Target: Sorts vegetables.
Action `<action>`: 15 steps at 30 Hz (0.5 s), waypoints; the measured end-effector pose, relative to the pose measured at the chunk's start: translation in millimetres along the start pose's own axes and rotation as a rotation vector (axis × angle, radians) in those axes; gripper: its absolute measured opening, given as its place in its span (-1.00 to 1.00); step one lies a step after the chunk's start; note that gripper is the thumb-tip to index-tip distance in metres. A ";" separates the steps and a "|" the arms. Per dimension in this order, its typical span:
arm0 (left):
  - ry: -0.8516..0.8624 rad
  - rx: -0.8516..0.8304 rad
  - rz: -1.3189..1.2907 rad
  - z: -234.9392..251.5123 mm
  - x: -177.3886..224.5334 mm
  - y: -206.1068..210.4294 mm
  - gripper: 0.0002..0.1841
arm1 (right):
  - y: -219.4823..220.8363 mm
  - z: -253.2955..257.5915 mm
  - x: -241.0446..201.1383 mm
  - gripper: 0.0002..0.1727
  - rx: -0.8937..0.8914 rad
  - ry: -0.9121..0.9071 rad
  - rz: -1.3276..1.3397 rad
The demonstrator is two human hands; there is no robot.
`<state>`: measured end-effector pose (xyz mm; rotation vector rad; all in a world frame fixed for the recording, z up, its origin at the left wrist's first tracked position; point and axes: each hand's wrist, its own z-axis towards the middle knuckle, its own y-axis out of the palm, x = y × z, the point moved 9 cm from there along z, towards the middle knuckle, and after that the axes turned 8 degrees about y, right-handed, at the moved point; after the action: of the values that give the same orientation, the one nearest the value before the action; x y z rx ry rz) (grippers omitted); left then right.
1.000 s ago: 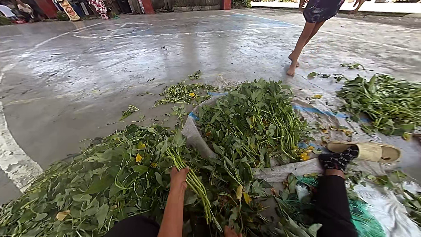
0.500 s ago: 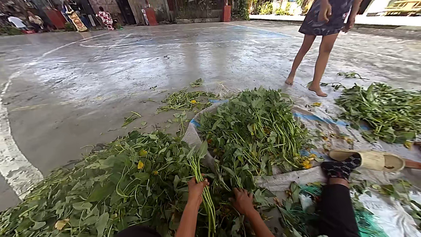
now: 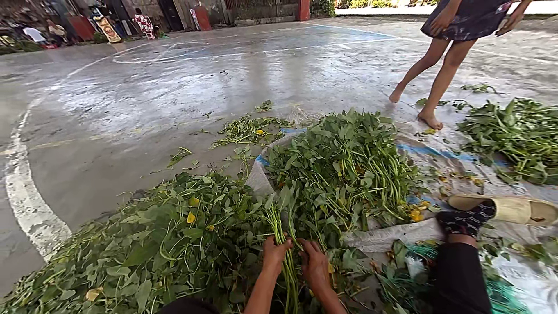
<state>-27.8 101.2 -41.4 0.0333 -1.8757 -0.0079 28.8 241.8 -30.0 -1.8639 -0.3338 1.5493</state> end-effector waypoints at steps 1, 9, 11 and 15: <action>-0.020 -0.053 0.033 -2.5 -1.0 5.2 -0.68 | -0.2 -2.7 -0.8 -0.60 0.015 0.002 0.015; -0.197 -0.032 0.149 -9.9 -27.2 0.9 -0.50 | 30.0 -12.7 -1.7 -0.56 -0.363 0.159 -0.405; -0.180 0.053 0.070 -7.1 -18.8 -7.7 -0.55 | 32.6 -18.1 -1.3 -0.56 -0.367 0.131 -0.455; -0.069 0.337 -0.074 11.1 19.9 -65.7 -0.55 | 23.2 -59.8 26.2 -0.59 -0.322 0.169 -0.336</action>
<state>-43.1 34.8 -27.3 0.3380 -1.9256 0.2594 86.7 220.2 -61.4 -2.0369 -0.8124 1.1538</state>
